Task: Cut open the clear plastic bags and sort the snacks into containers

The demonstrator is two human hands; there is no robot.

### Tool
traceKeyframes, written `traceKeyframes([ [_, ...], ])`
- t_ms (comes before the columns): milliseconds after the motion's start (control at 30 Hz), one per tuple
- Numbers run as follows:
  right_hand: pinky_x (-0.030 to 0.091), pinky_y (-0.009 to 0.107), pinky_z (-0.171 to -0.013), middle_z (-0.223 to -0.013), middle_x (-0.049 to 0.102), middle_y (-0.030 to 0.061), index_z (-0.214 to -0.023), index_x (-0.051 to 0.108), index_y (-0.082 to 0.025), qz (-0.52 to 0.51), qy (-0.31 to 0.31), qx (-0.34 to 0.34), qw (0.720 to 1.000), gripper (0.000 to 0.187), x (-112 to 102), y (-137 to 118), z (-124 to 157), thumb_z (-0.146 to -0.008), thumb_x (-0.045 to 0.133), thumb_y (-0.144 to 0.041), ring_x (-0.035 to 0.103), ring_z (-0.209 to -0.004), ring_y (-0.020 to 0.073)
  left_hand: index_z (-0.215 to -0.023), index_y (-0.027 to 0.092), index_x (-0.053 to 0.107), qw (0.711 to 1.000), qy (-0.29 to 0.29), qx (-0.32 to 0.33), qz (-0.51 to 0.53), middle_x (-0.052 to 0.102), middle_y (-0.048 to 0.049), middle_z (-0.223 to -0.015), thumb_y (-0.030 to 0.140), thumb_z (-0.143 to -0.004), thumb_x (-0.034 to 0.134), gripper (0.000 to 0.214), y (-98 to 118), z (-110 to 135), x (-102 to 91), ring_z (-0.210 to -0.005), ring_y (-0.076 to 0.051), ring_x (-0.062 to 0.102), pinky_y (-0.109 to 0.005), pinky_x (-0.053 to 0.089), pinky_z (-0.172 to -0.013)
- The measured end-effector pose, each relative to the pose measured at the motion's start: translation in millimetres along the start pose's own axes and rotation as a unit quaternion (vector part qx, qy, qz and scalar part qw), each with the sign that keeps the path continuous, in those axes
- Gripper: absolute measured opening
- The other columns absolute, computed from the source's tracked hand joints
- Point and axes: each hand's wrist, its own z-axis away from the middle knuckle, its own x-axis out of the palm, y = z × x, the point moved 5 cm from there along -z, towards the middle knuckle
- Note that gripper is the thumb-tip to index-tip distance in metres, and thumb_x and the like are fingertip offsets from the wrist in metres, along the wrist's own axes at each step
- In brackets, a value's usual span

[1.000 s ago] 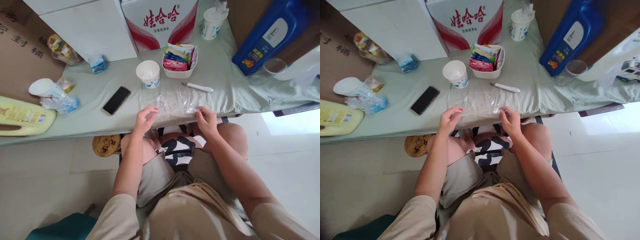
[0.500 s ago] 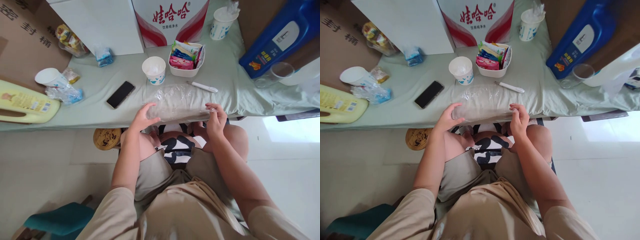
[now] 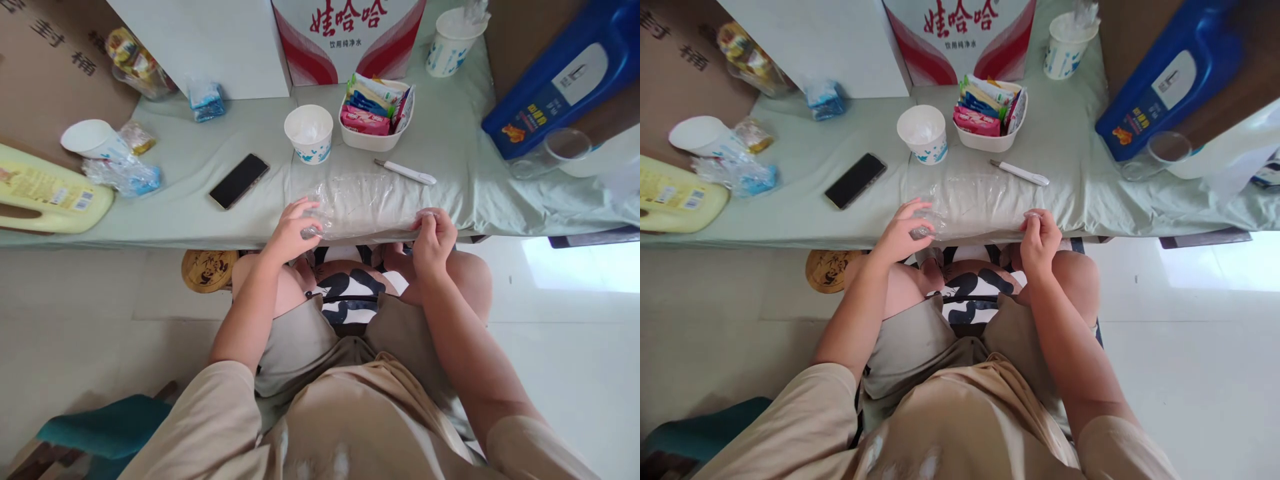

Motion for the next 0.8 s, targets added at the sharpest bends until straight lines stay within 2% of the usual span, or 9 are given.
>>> traceKeyframes([
  [133,0.042,0.029,-0.063,-0.061,0.056,-0.0038,-0.071,0.059,-0.023,-0.002,-0.001,-0.001,1.000,0.015,0,0,-1,-0.082,0.049,-0.022,0.052,-0.059,0.0133,-0.114,0.022,0.069,0.998,0.030,-0.031,0.056,0.064,-0.0103,-0.139,0.041,-0.091,0.064,0.031,-6,-2,-6.7,-0.141,-0.027,0.053,-0.049,0.041,-0.121],
  [200,0.042,0.029,-0.063,-0.061,0.056,-0.0038,-0.071,0.059,-0.023,-0.002,-0.005,0.001,1.000,0.015,1,1,-1,-0.082,0.049,-0.023,0.052,-0.059,0.0133,-0.120,0.020,0.067,0.996,0.052,-0.064,0.035,0.061,-0.0121,-0.141,0.043,-0.092,0.064,0.036,-10,-2,-6.7,-0.140,-0.028,0.054,-0.048,0.042,-0.121],
  [267,0.042,0.029,-0.063,-0.061,0.056,-0.0038,-0.070,0.058,-0.023,0.004,-0.010,0.005,1.000,0.016,2,1,0,-0.083,0.049,-0.023,0.052,-0.059,0.0134,-0.123,0.020,0.066,0.994,0.057,-0.093,0.004,0.058,-0.0131,-0.145,0.039,-0.086,0.072,0.042,-14,-1,-3.4,-0.139,-0.029,0.054,-0.048,0.042,-0.121],
  [367,0.042,0.029,-0.064,-0.061,0.055,-0.0032,-0.065,0.053,-0.023,0.015,-0.015,0.007,1.000,0.020,2,1,1,-0.084,0.050,-0.024,0.053,-0.061,0.0136,-0.115,0.020,0.071,0.994,0.030,-0.105,-0.023,0.060,-0.0118,-0.143,0.027,-0.080,0.078,0.037,-16,0,3.4,-0.137,-0.030,0.055,-0.049,0.043,-0.120],
  [467,0.042,0.029,-0.064,-0.061,0.055,-0.0031,-0.064,0.053,-0.023,0.016,-0.015,0.010,1.000,0.019,3,3,0,-0.084,0.050,-0.024,0.053,-0.061,0.0138,-0.100,0.021,0.076,0.996,0.035,-0.084,-0.005,0.065,-0.0085,-0.137,0.023,-0.086,0.070,0.015,-15,0,3.4,-0.132,-0.027,0.059,-0.047,0.047,-0.116],
  [567,0.042,0.029,-0.063,-0.060,0.054,-0.0035,-0.067,0.056,-0.023,0.013,-0.007,0.015,1.000,0.016,3,4,0,-0.082,0.050,-0.024,0.052,-0.060,0.0140,-0.097,0.023,0.079,0.995,0.071,-0.049,0.056,0.068,-0.0073,-0.135,0.025,-0.092,0.063,0.016,-11,-1,-0.9,-0.130,-0.024,0.062,-0.045,0.053,-0.110],
  [667,0.043,0.029,-0.062,-0.060,0.055,-0.0031,-0.067,0.057,-0.023,0.019,-0.001,0.012,1.000,0.016,3,5,0,-0.081,0.050,-0.025,0.053,-0.060,0.0141,-0.095,0.023,0.080,0.987,0.122,-0.014,0.102,0.071,-0.0076,-0.131,0.028,-0.092,0.064,0.017,-9,-1,-7.0,-0.126,-0.023,0.065,-0.044,0.054,-0.108],
  [800,0.045,0.031,-0.067,-0.062,0.056,-0.0027,-0.067,0.057,-0.023,0.038,-0.004,0.008,0.999,0.020,1,9,1,-0.085,0.050,-0.028,0.056,-0.064,0.0149,-0.089,0.021,0.076,0.968,0.200,-0.042,0.146,0.077,-0.0070,-0.107,0.033,-0.092,0.064,0.017,-14,2,-15.7,-0.106,-0.020,0.072,-0.039,0.058,-0.100],
])
